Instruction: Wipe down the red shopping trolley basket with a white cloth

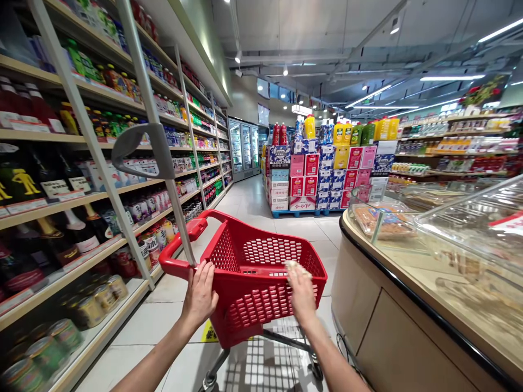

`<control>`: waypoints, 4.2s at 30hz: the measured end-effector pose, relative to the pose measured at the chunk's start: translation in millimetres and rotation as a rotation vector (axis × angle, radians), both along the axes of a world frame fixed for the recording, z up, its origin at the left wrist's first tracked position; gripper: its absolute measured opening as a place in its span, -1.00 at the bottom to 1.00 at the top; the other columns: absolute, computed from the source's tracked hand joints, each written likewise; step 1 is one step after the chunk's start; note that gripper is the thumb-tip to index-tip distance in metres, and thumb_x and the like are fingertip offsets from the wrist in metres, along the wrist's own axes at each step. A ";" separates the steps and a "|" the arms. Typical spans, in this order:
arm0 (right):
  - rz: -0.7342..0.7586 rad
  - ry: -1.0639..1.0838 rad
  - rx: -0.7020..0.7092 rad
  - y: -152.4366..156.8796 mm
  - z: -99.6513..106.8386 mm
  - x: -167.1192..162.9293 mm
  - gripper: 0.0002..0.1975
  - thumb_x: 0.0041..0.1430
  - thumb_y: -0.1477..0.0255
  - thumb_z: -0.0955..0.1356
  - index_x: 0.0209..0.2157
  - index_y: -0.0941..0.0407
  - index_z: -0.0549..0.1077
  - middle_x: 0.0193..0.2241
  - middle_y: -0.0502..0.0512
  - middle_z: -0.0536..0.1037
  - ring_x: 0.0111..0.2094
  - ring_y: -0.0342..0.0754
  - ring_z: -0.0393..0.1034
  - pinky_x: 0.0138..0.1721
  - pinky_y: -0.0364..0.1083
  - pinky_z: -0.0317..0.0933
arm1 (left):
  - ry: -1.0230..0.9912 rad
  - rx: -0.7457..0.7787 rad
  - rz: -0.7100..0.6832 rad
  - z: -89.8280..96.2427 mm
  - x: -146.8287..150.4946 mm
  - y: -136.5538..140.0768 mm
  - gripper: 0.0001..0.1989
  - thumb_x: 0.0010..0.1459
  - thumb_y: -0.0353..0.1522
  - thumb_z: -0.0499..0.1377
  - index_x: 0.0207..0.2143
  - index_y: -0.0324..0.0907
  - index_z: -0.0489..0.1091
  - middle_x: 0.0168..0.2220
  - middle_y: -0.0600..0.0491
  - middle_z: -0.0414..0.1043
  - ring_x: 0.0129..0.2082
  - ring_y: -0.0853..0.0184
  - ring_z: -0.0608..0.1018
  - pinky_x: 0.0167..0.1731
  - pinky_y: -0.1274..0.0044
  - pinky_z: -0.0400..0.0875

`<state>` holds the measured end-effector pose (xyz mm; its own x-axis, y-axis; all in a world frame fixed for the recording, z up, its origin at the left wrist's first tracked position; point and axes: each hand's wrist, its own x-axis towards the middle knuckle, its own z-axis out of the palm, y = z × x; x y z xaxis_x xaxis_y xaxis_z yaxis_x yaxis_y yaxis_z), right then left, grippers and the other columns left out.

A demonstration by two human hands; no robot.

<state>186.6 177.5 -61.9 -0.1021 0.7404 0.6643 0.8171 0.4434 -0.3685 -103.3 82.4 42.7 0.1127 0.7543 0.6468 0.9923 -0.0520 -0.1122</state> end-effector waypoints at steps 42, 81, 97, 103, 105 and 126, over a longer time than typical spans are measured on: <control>0.485 0.145 0.157 -63.4 103.0 -240.1 -0.56 0.11 0.60 0.15 0.05 0.10 0.26 0.09 0.15 0.23 0.11 -0.03 0.08 0.08 0.02 0.08 | -0.045 -0.011 0.074 20.4 -61.9 -14.8 -0.36 -0.14 -0.57 -0.01 0.09 -0.30 0.07 0.12 -0.11 0.13 0.21 0.11 -0.04 0.13 0.23 0.01; 0.051 -0.044 -0.021 10.5 -9.9 40.6 -0.52 0.06 0.58 0.08 0.01 0.10 0.30 0.08 0.10 0.25 0.14 -0.04 0.02 0.12 0.05 -0.05 | 0.082 -0.091 0.042 2.0 3.7 10.1 -0.40 -0.13 -0.46 0.00 0.06 -0.39 0.17 0.13 -0.15 0.14 0.18 0.14 0.08 0.17 0.27 -0.19; -0.118 0.103 0.094 12.5 -7.5 23.3 -0.48 -0.03 0.65 0.09 -0.03 0.13 0.36 0.04 0.15 0.30 0.15 0.00 0.00 0.11 0.10 0.00 | 0.037 -0.064 0.045 -5.0 9.5 10.6 -0.37 -0.15 -0.39 0.03 0.06 -0.40 0.15 0.14 -0.16 0.12 0.19 0.13 0.03 0.18 0.28 -0.25; 0.385 0.009 0.180 -12.4 15.2 -65.4 -0.46 0.05 0.68 0.09 0.04 0.02 0.26 0.10 0.05 0.23 0.15 -0.08 0.00 0.11 0.08 0.03 | 0.043 -0.096 0.064 -2.4 10.9 7.8 -0.36 -0.13 -0.38 0.02 0.08 -0.40 0.13 0.15 -0.16 0.09 0.19 0.14 0.02 0.18 0.28 -0.28; 0.379 0.042 0.171 -9.8 15.5 -56.4 -0.50 0.08 0.64 0.09 0.02 0.03 0.29 0.10 0.06 0.24 0.15 -0.07 0.00 0.11 0.09 0.01 | 0.059 -0.130 0.051 -0.9 9.4 4.6 -0.35 -0.13 -0.38 0.02 0.09 -0.39 0.11 0.16 -0.14 0.08 0.20 0.15 0.01 0.18 0.28 -0.29; 0.454 0.180 0.159 -39.3 41.4 -138.4 -0.44 0.08 0.67 0.08 0.11 0.02 0.14 0.15 0.08 0.13 0.17 -0.04 -0.06 0.14 0.14 -0.05 | 0.011 -0.223 -0.030 -1.1 14.1 -14.7 -0.30 -0.09 -0.37 0.01 0.14 -0.43 -0.02 0.20 -0.18 -0.04 0.22 0.12 -0.09 0.17 0.22 -0.25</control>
<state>48.2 138.2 -20.5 -0.2640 0.5358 0.8020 0.4590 0.8011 -0.3842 -89.2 67.7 41.6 0.1435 0.8748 0.4628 0.9887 -0.1064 -0.1053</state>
